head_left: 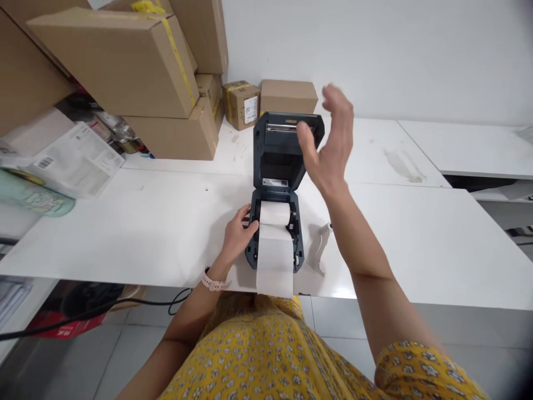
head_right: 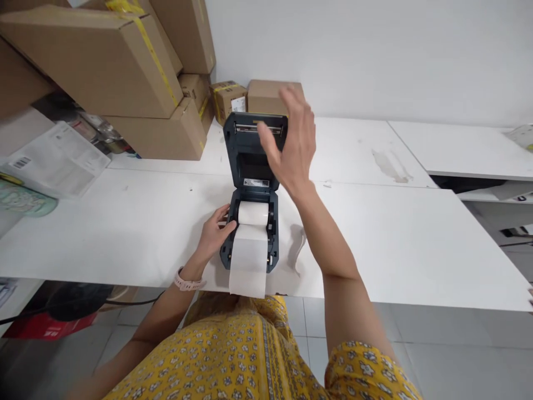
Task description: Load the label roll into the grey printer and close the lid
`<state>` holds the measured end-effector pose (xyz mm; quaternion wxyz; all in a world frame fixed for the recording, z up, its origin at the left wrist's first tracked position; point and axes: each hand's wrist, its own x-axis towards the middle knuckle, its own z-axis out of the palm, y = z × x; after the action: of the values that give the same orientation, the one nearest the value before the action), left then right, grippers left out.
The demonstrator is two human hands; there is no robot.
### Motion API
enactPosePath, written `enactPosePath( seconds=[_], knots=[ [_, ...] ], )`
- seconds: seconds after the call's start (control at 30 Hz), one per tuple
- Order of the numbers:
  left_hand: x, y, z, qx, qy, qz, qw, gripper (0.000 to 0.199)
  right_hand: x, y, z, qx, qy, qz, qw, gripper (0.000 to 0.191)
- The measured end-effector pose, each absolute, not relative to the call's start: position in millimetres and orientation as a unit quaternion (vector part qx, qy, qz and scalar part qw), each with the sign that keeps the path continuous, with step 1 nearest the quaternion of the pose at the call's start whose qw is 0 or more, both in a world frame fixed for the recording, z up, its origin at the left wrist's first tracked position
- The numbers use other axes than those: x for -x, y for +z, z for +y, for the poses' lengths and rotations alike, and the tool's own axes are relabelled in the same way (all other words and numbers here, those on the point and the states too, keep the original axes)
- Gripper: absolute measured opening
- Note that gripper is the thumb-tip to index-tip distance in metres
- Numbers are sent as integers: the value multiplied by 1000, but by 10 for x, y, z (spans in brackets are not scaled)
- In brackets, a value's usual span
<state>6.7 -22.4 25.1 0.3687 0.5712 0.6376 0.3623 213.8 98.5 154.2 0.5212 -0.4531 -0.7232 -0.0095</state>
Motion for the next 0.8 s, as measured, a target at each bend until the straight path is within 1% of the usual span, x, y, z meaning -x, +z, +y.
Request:
enactPosePath(
  seconds=[0.03, 0.07, 0.13, 0.17, 0.23, 0.27, 0.33, 0.47, 0.53, 0.63, 0.7, 0.73, 0.8],
  knots=[
    [-64, 322, -203, -591, 317, 660, 339, 57, -2144, 1479, 877, 445, -11, -744, 499, 57],
    [-63, 388, -178, -612, 267, 677, 310, 55, -2150, 1406, 764, 437, 9, -777, 453, 49],
    [-61, 488, -123, -648, 175, 692, 263, 55, -2153, 1242, 567, 423, 79, -851, 301, 40],
    [-62, 518, -97, -662, 141, 693, 248, 57, -2146, 1158, 499, 421, 108, -875, 214, 42],
    [-65, 545, -52, -682, 101, 687, 229, 60, -2105, 1004, 431, 426, 136, -892, 64, 59],
    [-67, 549, -36, -688, 91, 684, 223, 61, -2071, 937, 428, 430, 138, -892, 16, 67],
    [-71, 550, -18, -695, 75, 681, 219, 59, -1991, 830, 462, 437, 140, -888, -34, 77],
    [-72, 567, -16, -704, 60, 672, 221, 59, -1914, 750, 577, 441, 158, -882, -49, 87],
    [-70, 577, -21, -705, 62, 670, 224, 61, -1990, 789, 619, 406, 217, -888, -22, 89],
    [-64, 578, -28, -699, 74, 671, 236, 65, -2271, 936, 635, 299, 340, -888, 74, 90],
    [-60, 570, -33, -697, 84, 670, 242, 65, -2534, 1050, 610, 256, 381, -874, 157, 95],
    [-58, 564, -34, -696, 86, 671, 241, 65, -2673, 1095, 593, 255, 395, -860, 199, 101],
    [-54, 551, -38, -696, 88, 673, 235, 64, -2938, 1133, 568, 301, 414, -812, 280, 109]
  ],
)
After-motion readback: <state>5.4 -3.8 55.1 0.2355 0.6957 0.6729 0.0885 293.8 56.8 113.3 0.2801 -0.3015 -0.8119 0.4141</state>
